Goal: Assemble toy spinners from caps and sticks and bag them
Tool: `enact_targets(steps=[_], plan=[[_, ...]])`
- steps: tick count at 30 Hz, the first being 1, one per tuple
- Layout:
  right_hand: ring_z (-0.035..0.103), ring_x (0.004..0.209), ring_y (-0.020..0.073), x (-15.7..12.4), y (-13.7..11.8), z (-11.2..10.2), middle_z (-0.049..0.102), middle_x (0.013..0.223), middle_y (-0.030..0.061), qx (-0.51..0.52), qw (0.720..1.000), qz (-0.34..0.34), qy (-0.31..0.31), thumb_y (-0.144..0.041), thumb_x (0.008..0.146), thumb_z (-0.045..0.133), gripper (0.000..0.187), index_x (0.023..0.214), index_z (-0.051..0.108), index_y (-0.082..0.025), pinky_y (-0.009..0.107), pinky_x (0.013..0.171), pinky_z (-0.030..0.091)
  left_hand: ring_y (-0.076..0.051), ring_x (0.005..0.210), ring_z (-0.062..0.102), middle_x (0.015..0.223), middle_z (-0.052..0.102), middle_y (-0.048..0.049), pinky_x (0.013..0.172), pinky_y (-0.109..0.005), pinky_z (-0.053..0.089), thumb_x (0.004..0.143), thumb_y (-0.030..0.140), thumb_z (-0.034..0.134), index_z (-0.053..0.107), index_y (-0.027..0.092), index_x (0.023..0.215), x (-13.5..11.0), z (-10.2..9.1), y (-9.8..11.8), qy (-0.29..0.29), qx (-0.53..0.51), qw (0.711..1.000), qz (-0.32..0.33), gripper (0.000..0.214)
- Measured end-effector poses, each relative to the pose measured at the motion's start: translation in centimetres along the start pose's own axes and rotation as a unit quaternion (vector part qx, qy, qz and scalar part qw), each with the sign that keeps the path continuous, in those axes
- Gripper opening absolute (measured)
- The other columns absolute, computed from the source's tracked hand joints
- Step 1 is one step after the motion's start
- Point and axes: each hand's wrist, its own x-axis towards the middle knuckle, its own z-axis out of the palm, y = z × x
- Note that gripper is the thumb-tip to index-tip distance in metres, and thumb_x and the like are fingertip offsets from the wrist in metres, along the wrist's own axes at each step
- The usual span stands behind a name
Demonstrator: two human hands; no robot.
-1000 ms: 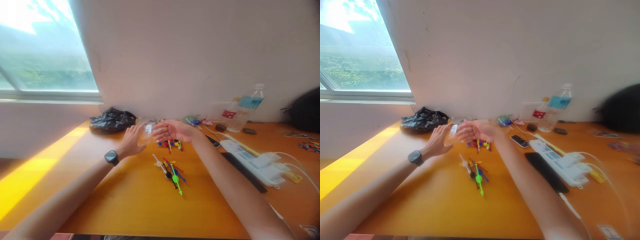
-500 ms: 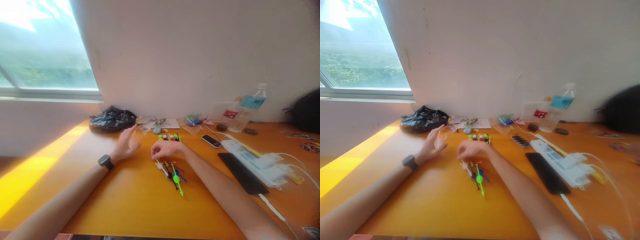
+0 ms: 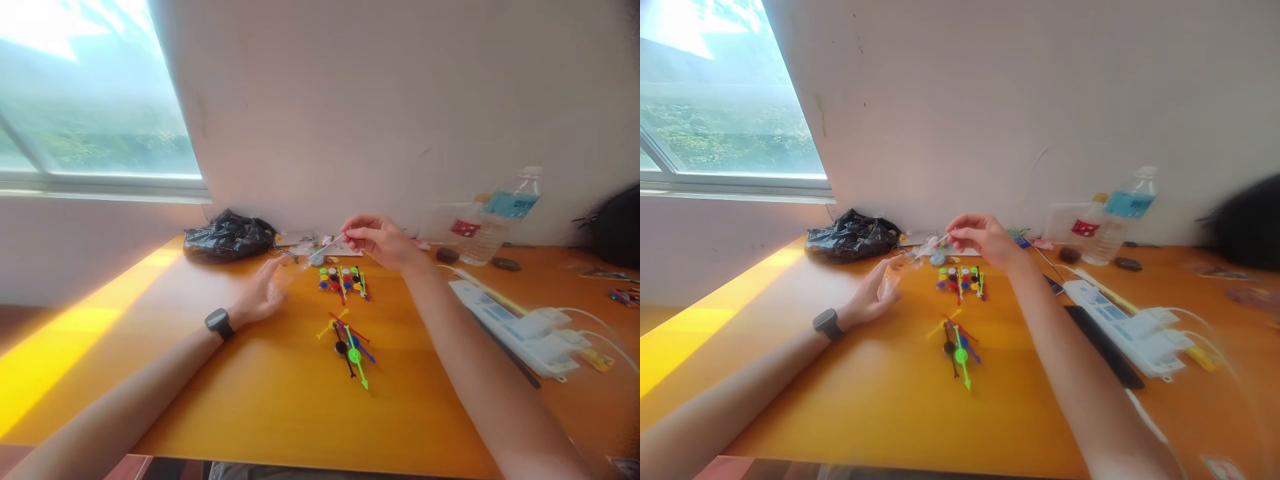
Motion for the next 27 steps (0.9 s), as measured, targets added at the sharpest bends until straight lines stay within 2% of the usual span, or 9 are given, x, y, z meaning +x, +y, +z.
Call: enact_targets(steps=[3, 7, 11, 14, 17, 22, 27], plan=[[0.066, 0.071, 0.0141, -0.1, -0.4, 0.9, 0.074, 0.083, 0.0047, -0.049, 0.998, -0.023, -0.012, -0.028, 0.081, 0.082, 0.014, 0.09, 0.078, -0.017, 0.027, 0.068, 0.057, -0.036, 0.138, 0.049, 0.153, 0.049, -0.0167, 0.119, -0.054, 0.038, 0.093, 0.037, 0.064, 0.034, 0.023, 0.159, -0.1, 0.4, 0.6, -0.018, -0.006, 1.0, 0.01, 0.074], [0.068, 0.07, 0.0157, -0.3, -0.3, 2.5, 0.074, 0.083, 0.0053, -0.126, 0.988, 0.011, -0.089, -0.031, 0.086, 0.077, 0.016, 0.093, 0.077, -0.016, 0.028, 0.066, 0.058, -0.036, 0.139, 0.048, 0.152, 0.048, -0.0155, 0.119, -0.055, 0.038, 0.091, 0.034, 0.064, 0.034, 0.024, 0.159, -0.2, 0.7, 1.1, -0.033, -0.012, 0.999, 0.014, 0.075], [0.065, 0.065, 0.0127, -0.5, -0.1, 3.9, 0.073, 0.087, 0.0037, -0.213, 0.965, 0.015, -0.151, -0.033, 0.091, 0.071, 0.018, 0.098, 0.076, -0.018, 0.023, 0.058, 0.053, -0.035, 0.139, 0.048, 0.151, 0.049, -0.0152, 0.118, -0.055, 0.039, 0.091, 0.032, 0.063, 0.031, 0.025, 0.161, -0.1, 0.8, 1.5, -0.038, -0.019, 0.999, 0.016, 0.077], [0.062, 0.059, 0.0109, -0.7, 0.0, 4.5, 0.073, 0.086, 0.0021, -0.282, 0.944, -0.002, -0.171, -0.037, 0.094, 0.066, 0.022, 0.102, 0.077, -0.02, 0.023, 0.053, 0.049, -0.036, 0.138, 0.048, 0.151, 0.049, -0.0153, 0.118, -0.056, 0.039, 0.092, 0.033, 0.062, 0.031, 0.025, 0.161, -0.1, 0.8, 1.7, -0.036, -0.023, 0.999, 0.017, 0.075], [0.064, 0.06, 0.0122, -0.9, -0.1, 4.6, 0.073, 0.086, 0.0015, -0.321, 0.928, -0.001, -0.187, -0.041, 0.095, 0.065, 0.025, 0.108, 0.077, -0.023, 0.023, 0.051, 0.048, -0.035, 0.139, 0.048, 0.152, 0.048, -0.0147, 0.118, -0.056, 0.039, 0.093, 0.034, 0.061, 0.033, 0.025, 0.159, -0.2, 0.9, 1.9, -0.034, -0.029, 0.999, 0.013, 0.072], [0.066, 0.059, 0.0119, -1.1, -0.4, 4.4, 0.075, 0.098, 0.0032, -0.314, 0.917, 0.05, -0.239, -0.044, 0.093, 0.068, 0.033, 0.119, 0.073, -0.023, 0.022, 0.048, 0.05, -0.035, 0.133, 0.052, 0.148, 0.051, -0.0151, 0.115, -0.056, 0.042, 0.093, 0.04, 0.06, 0.037, 0.024, 0.157, -0.2, 1.1, 1.4, -0.048, -0.033, 0.998, 0.012, 0.07], [0.069, 0.07, 0.0126, -0.6, 1.1, 3.9, 0.075, 0.11, 0.0049, -0.342, 0.884, 0.075, -0.309, -0.03, 0.084, 0.076, 0.034, 0.117, 0.074, -0.021, 0.02, 0.055, 0.052, -0.037, 0.14, 0.048, 0.152, 0.05, -0.016, 0.119, -0.058, 0.038, 0.093, 0.045, 0.062, 0.041, 0.023, 0.156, -0.5, 1.2, 0.7, -0.087, -0.035, 0.995, -0.013, 0.069]])
